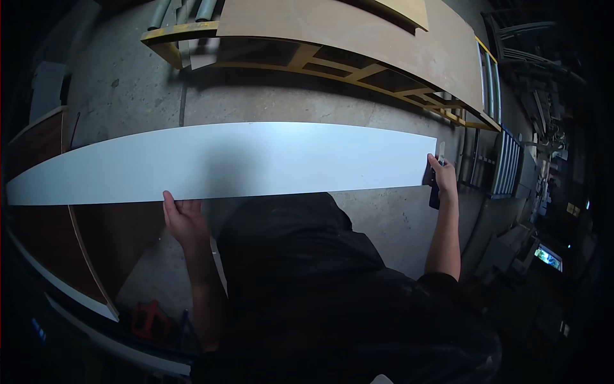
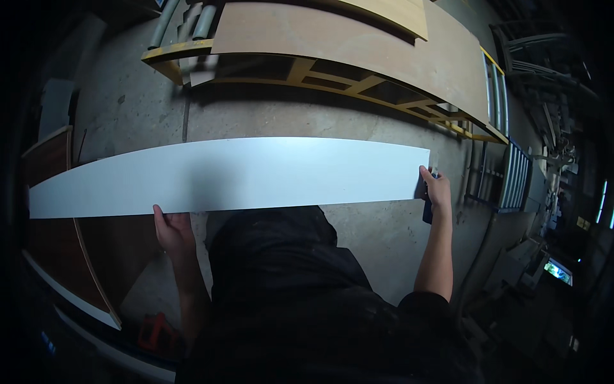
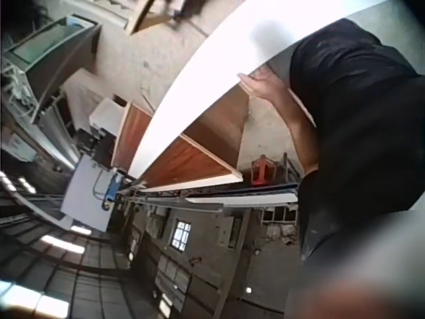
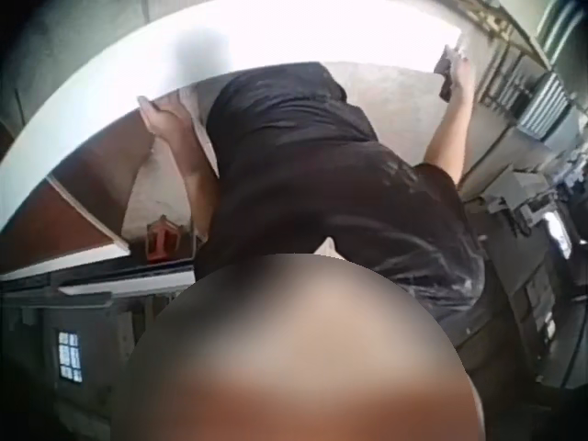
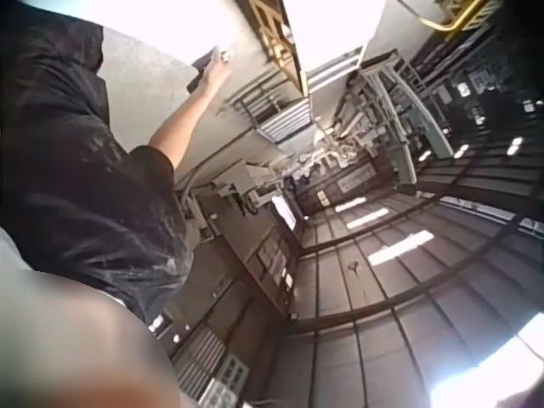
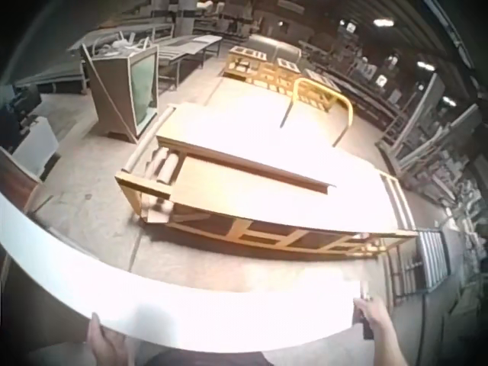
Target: Trimming the excess material from the edge of a wooden board using a utility knife.
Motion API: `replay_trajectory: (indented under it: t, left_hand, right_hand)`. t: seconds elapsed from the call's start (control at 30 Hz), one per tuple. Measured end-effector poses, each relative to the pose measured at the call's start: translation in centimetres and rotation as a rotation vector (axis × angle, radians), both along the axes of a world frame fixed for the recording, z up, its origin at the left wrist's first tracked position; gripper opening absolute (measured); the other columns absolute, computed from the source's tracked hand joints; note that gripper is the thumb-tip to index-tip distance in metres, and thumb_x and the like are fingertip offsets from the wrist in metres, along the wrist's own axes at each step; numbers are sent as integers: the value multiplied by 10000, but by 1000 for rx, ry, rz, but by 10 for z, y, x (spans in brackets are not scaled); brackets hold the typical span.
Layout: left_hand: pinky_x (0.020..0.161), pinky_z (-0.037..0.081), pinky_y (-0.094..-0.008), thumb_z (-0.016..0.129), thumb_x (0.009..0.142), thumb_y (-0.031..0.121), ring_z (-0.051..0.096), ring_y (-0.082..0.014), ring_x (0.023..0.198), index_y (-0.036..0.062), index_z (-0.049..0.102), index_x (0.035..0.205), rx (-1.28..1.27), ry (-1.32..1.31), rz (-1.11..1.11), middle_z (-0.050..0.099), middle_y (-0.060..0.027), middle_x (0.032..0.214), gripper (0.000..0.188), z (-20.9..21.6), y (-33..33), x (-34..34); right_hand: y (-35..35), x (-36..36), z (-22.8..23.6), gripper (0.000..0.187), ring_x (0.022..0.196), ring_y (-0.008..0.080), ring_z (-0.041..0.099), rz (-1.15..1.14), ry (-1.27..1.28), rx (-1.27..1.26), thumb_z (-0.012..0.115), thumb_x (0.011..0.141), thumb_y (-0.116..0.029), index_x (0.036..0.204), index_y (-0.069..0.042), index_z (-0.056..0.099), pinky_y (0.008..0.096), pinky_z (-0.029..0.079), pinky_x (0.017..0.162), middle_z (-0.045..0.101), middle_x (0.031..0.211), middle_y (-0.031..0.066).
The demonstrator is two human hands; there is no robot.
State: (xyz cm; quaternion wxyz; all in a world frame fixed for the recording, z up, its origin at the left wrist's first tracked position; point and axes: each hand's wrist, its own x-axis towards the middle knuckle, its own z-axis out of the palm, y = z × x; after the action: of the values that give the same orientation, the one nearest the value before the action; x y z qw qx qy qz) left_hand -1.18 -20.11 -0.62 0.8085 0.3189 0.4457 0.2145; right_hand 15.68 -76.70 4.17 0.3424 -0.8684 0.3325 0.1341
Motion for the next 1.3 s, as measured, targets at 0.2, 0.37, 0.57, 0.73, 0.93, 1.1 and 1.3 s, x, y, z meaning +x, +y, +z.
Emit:
replay_trajectory:
  t: [0.2,0.37,0.57,0.73,0.93,1.1,1.3]
  left_hand:
    - [1105,417,-431,409,1072,408,518,-284,1300,-16,420,1419,-74,-201,181,513,-165,1423,548,8,28,10]
    - [1101,391,-439,348,1036,581,493,-301,1314,32,374,1477,-153,-235,242,482,-125,1459,704,-1,31,48]
    - [1119,388,-455,316,1009,644,463,-321,1352,36,329,1509,-130,-398,321,444,-142,1497,787,-6,32,33]
    - [1141,345,-497,245,975,717,416,-344,1382,76,334,1519,-233,-514,290,435,-127,1505,845,21,18,58]
    - [1140,345,-511,252,948,753,430,-342,1373,100,356,1514,-303,-630,226,450,-118,1495,870,54,12,63]
    - [1134,349,-523,281,979,705,428,-361,1374,78,352,1511,-276,-713,253,448,-138,1495,825,67,52,55]
    - [1140,352,-495,277,1010,651,425,-355,1382,69,333,1521,-183,-601,265,437,-146,1506,777,62,71,45]
  right_hand:
    - [2,4,-12,392,608,129,580,8,-13,97,732,889,-342,1048,6,648,290,458,516,639,787,43]
    - [-105,-4,-63,411,793,142,616,104,-98,126,718,925,-341,1101,28,673,276,487,692,678,904,51]
    - [-19,24,-26,741,1097,329,636,291,-130,-229,496,984,-602,1255,77,616,393,483,946,675,1177,239]
    - [-21,60,-6,688,1101,370,638,154,-335,-328,466,1010,-553,1245,74,624,416,495,944,663,1203,261]
    - [-12,39,45,592,1039,392,649,-124,-496,-484,481,1037,-441,1178,109,649,434,521,914,661,1184,295]
    - [-29,21,66,574,946,395,685,-14,-600,-716,504,1027,-432,1063,103,706,451,549,831,693,1089,296]
    - [102,-4,149,625,1170,377,612,79,-257,-429,556,1008,-393,1470,9,433,423,494,981,621,1303,242]
